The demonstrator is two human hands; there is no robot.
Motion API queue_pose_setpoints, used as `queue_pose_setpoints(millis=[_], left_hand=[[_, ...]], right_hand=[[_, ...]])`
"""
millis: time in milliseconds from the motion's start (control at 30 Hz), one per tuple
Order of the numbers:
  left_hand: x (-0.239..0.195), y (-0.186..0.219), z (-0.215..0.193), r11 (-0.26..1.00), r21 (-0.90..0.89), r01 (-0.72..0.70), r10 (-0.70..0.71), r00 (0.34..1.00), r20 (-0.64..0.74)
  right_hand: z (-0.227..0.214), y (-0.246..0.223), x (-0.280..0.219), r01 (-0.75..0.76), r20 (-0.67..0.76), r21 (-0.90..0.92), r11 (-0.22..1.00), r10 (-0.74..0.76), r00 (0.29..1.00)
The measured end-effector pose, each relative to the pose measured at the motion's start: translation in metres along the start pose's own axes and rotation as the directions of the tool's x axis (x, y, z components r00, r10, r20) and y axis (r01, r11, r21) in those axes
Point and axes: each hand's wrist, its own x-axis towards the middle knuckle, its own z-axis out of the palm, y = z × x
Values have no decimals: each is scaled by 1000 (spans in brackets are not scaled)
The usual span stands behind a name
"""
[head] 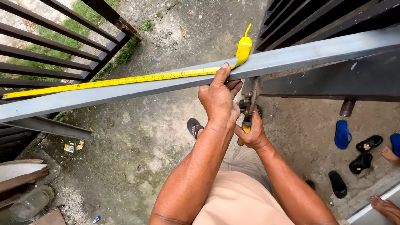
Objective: Measuring a metal profile with a tape measure and cutting it to size using tin snips.
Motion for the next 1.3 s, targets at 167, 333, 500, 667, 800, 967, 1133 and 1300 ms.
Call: queue_pose_setpoints(millis=[167, 333, 500, 667, 800, 967, 1133, 1300], left_hand=[[-5, 4, -1, 1000, -3, -7, 7, 1000, 4], [-16, 15, 4, 1000, 1, -17, 17, 1000, 16], [-16, 13, 2, 1000, -1, -19, 19, 1000, 16], [-7, 3, -4, 1000, 0, -11, 11, 1000, 9], [-16, 8, 2, 1000, -16, -13, 14, 999, 29], [-25, 20, 1, 999, -24, 40, -40, 999, 17], [-39, 38, 16, 999, -7, 38, -37, 998, 57], [-38, 39, 23, 1000, 16, -4, 3, 998, 70]], right_hand=[[-3, 22, -14, -23, -3, -19, 1000, 23, 1000], [-5, 21, -4, 35, 46, -22, 999, -34, 998], [-16, 28, -32, -7, 78, 74, 997, 1, 997], [-54, -51, -26, -58, 158, 292, 955, 12, 987], [-85, -78, 5, 28, 152, 179, 983, -55, 987], [-67, -64, -10, 29, 126, 269, 963, -65, 990], [-47, -26, -39, -105, 112, 229, 968, 81, 990], [-36, -39, -29, -123, 119, 208, 970, 99, 988]])
